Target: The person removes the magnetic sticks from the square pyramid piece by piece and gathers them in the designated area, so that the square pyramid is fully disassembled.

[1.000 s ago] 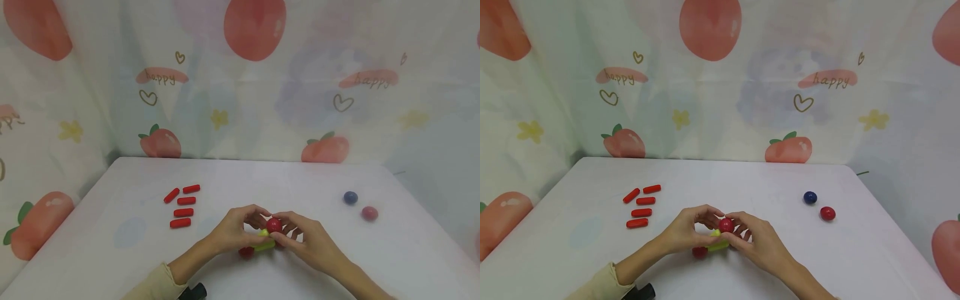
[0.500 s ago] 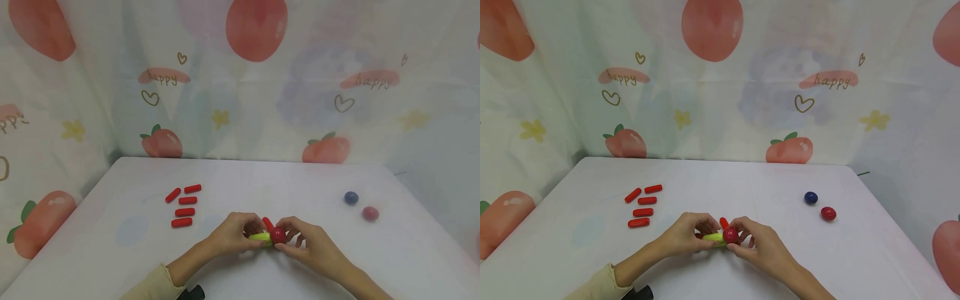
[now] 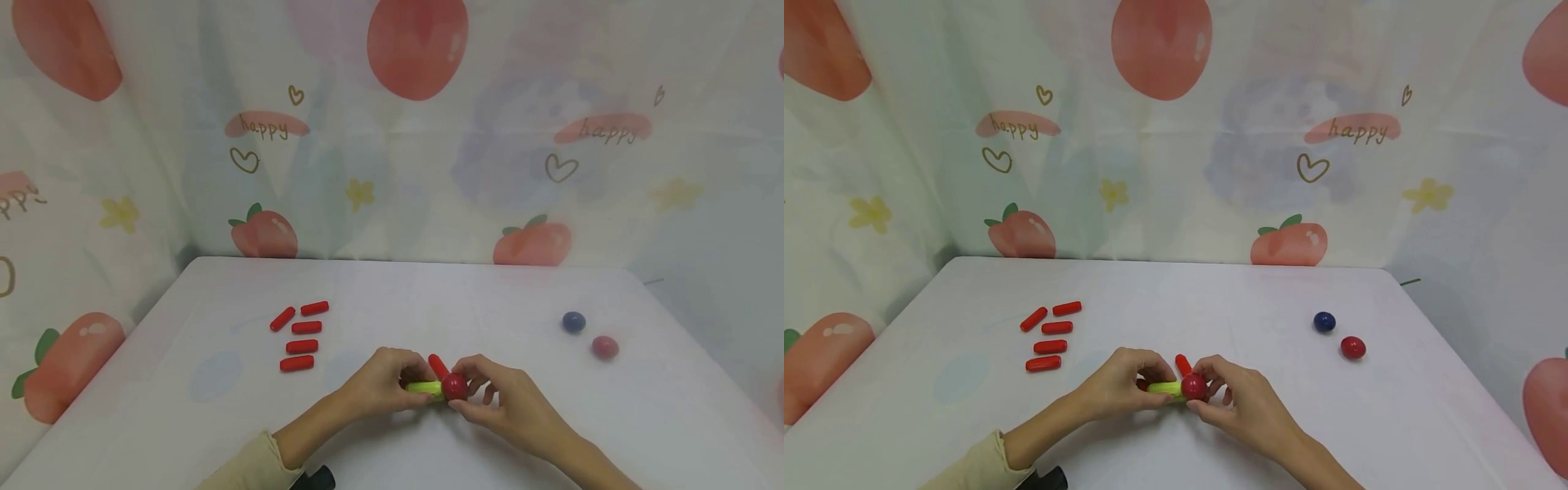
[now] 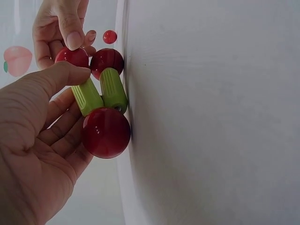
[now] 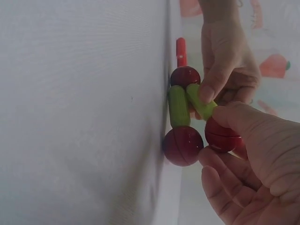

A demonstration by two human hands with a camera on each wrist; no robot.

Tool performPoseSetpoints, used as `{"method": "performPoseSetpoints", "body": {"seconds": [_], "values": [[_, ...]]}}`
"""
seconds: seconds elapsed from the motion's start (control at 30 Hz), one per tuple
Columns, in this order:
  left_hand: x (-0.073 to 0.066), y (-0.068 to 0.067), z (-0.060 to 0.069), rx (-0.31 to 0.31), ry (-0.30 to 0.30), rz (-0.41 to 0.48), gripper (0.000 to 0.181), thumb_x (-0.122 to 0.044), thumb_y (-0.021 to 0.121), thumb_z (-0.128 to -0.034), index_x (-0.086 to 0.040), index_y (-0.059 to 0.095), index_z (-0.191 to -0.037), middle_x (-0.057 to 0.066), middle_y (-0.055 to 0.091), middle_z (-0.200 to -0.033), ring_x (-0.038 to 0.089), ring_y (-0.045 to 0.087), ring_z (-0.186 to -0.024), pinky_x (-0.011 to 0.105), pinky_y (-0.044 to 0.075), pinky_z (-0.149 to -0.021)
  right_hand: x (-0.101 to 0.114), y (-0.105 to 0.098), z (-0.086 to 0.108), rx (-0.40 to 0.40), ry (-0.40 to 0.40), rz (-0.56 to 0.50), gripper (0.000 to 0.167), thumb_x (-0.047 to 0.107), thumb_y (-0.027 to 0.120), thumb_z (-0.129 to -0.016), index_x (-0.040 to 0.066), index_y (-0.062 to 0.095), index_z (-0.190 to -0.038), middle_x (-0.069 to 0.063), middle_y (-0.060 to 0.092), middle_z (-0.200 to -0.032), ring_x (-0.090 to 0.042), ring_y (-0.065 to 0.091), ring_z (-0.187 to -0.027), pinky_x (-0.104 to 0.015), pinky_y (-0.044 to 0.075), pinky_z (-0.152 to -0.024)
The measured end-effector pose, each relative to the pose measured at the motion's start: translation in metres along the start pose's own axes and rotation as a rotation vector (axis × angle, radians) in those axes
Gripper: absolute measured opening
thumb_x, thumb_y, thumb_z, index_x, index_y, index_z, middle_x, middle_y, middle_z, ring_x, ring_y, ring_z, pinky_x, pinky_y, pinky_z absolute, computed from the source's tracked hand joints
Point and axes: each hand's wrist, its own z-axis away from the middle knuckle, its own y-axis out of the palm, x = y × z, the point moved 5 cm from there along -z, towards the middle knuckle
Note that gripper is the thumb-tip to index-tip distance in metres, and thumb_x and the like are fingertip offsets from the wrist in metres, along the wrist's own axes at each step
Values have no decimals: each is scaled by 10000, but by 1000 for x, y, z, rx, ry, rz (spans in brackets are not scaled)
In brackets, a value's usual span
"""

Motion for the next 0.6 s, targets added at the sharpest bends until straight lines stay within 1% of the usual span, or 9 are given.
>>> {"method": "performPoseSetpoints", "body": {"seconds": [0.17,0.27,0.37,0.43,0.53,0.6], "values": [[-1,1,1,0,3,6,159,-22,824,-839,-70,743,-967,-36,713,-865,40,586,-734,186,558,-727,0,1,1,14,15,-3,387,103,862,-821,225,645,-1116,167,702,-953,-47,653,-801,-238,539,-645],[-1,0,0,-17,-9,-11,156,-29,823,-841,-61,737,-968,-32,719,-868,27,595,-743,186,557,-738,3,3,3,59,31,-43,365,148,855,-840,237,645,-1125,166,706,-949,-58,656,-816,-239,536,-650],[0,-2,0,-27,-20,-29,157,-35,825,-842,-60,732,-967,-27,719,-868,21,603,-751,181,554,-746,8,6,5,112,20,-74,343,193,843,-861,250,644,-1135,174,709,-943,-53,656,-841,-236,525,-647],[-1,-2,0,-27,-23,-35,162,-34,828,-839,-63,732,-966,-32,717,-869,19,603,-754,174,553,-745,11,6,5,133,7,-77,344,208,839,-868,255,642,-1145,178,708,-948,-43,654,-853,-235,518,-643],[-4,-1,1,-21,-15,-43,162,-25,822,-842,-65,729,-968,-26,714,-878,31,606,-766,169,550,-743,11,0,7,108,4,-57,365,195,846,-859,253,639,-1154,171,709,-970,-43,653,-859,-237,517,-646],[-5,0,1,-18,-15,-51,164,-23,819,-844,-62,728,-974,-27,711,-885,33,604,-773,164,546,-743,7,-5,9,81,23,-36,389,186,856,-846,249,636,-1160,160,712,-993,-46,651,-861,-237,522,-651]]}}
